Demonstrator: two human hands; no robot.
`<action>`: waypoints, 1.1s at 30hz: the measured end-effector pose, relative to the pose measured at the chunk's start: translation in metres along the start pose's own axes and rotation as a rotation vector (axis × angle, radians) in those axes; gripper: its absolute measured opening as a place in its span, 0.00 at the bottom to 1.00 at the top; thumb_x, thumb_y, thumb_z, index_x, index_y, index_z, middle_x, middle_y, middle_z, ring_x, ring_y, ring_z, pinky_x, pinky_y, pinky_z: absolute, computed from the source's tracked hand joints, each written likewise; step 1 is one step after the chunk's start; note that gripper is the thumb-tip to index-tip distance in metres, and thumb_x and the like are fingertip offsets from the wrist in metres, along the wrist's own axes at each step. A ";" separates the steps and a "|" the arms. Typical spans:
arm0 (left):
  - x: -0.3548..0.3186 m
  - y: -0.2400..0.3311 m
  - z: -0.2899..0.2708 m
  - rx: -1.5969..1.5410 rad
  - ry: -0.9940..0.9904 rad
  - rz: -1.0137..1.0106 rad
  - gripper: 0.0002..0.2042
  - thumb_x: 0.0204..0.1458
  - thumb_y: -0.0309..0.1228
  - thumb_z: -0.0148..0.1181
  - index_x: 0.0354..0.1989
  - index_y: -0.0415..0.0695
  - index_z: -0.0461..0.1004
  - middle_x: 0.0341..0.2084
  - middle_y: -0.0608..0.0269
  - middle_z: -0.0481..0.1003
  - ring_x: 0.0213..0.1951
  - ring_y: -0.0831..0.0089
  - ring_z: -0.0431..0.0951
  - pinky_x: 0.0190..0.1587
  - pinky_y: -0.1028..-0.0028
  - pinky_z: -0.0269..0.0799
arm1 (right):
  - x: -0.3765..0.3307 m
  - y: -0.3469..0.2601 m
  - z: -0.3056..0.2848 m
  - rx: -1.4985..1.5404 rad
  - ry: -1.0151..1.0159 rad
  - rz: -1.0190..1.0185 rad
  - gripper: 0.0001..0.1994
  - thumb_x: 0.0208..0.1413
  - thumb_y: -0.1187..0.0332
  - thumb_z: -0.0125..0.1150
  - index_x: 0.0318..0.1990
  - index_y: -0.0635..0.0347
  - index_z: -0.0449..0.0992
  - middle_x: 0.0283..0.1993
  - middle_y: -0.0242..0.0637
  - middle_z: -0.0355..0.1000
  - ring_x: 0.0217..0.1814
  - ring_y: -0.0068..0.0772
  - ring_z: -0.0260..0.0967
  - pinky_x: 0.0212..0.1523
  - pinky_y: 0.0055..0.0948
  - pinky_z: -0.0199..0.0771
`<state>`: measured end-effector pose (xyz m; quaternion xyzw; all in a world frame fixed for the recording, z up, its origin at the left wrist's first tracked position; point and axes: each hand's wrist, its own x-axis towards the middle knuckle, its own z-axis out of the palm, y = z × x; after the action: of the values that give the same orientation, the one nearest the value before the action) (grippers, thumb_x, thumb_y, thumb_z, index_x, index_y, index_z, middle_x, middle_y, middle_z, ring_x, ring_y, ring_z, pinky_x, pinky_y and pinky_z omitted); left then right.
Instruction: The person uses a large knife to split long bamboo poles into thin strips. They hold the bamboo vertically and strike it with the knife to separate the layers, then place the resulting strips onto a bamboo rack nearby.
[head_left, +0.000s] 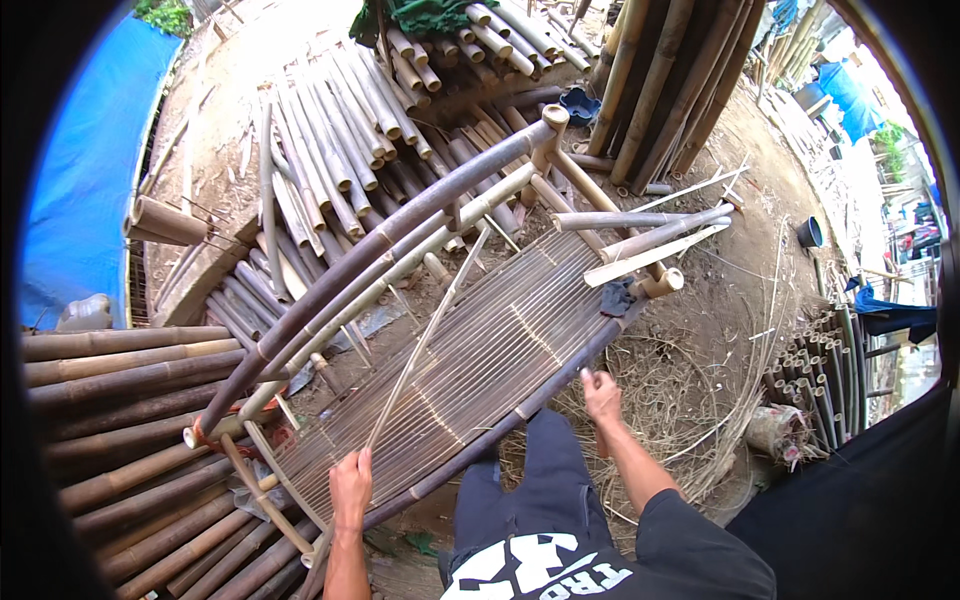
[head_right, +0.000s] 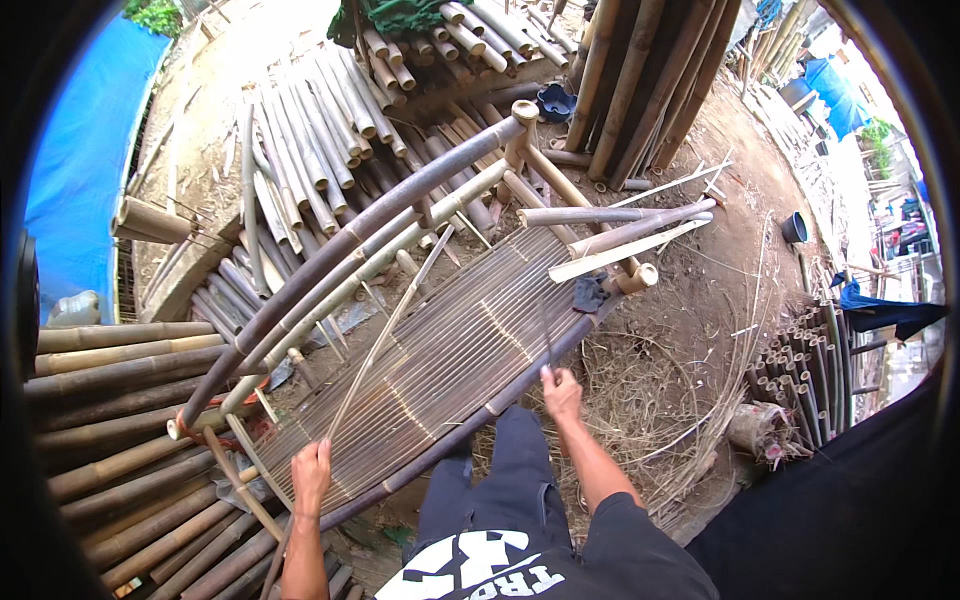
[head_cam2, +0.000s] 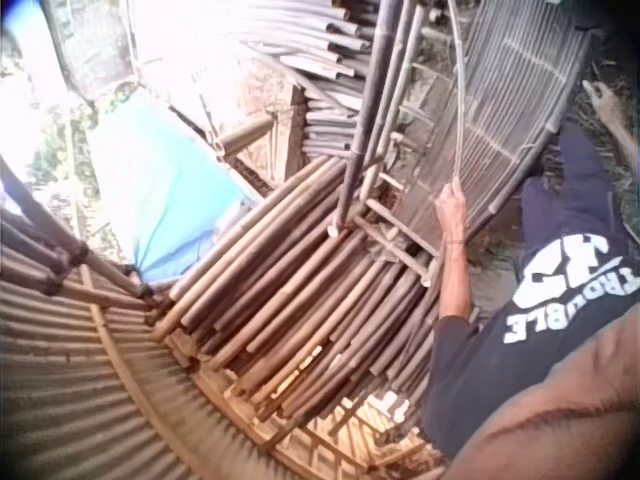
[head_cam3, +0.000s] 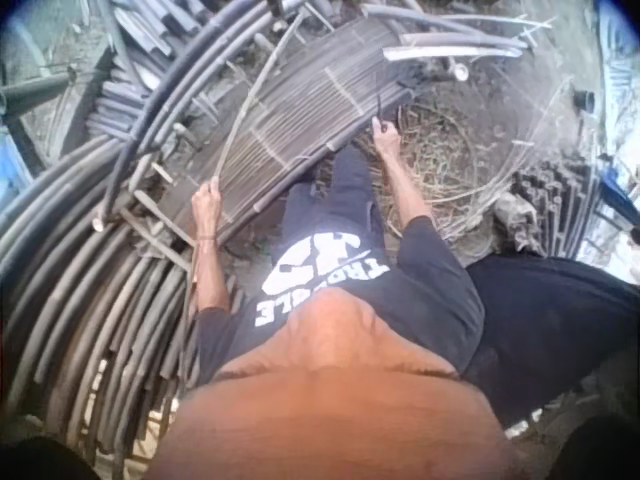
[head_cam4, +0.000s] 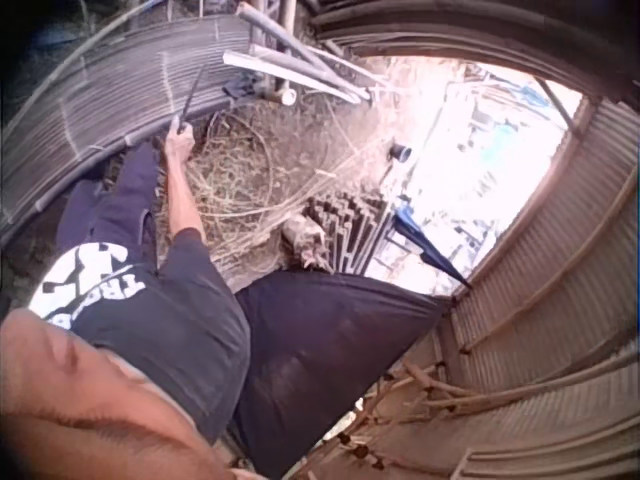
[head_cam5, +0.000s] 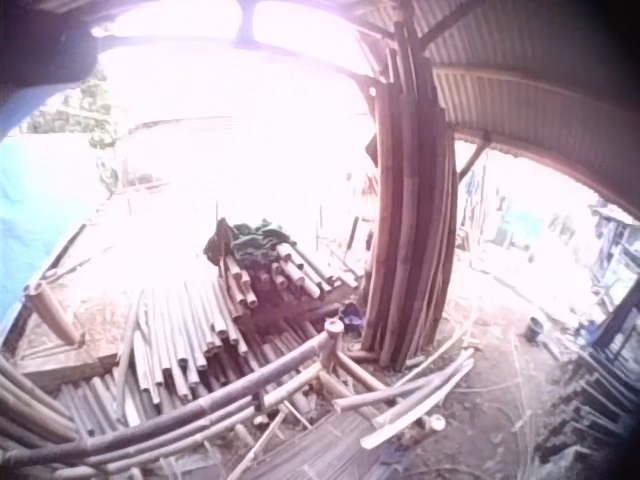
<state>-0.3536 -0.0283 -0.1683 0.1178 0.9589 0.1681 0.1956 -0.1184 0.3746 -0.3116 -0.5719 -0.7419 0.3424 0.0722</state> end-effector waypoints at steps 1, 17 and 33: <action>0.024 0.016 0.007 0.016 -0.042 -0.030 0.18 0.58 0.44 0.53 0.30 0.40 0.78 0.24 0.41 0.75 0.28 0.42 0.76 0.31 0.52 0.69 | -0.003 0.000 0.006 -0.055 -0.114 0.102 0.28 0.55 0.44 0.59 0.41 0.67 0.78 0.34 0.52 0.77 0.38 0.47 0.76 0.43 0.41 0.73; 0.262 0.253 0.168 0.050 -0.268 0.078 0.16 0.61 0.43 0.48 0.33 0.45 0.77 0.29 0.44 0.78 0.36 0.42 0.78 0.39 0.49 0.72 | 0.006 0.163 -0.029 -0.408 -0.592 0.639 0.28 0.57 0.48 0.58 0.18 0.68 0.77 0.15 0.44 0.73 0.18 0.37 0.75 0.27 0.34 0.77; 0.334 0.167 0.206 -0.006 -0.230 0.181 0.16 0.56 0.48 0.54 0.43 0.54 0.81 0.33 0.55 0.81 0.37 0.55 0.81 0.40 0.58 0.76 | 0.132 0.054 0.068 -0.666 -0.781 -0.258 0.23 0.52 0.59 0.58 0.51 0.64 0.63 0.41 0.54 0.73 0.35 0.55 0.76 0.39 0.51 0.78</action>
<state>-0.5407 0.2793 -0.3970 0.2216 0.9152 0.1733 0.2886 -0.1535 0.4698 -0.4327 -0.2978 -0.8465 0.2642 -0.3534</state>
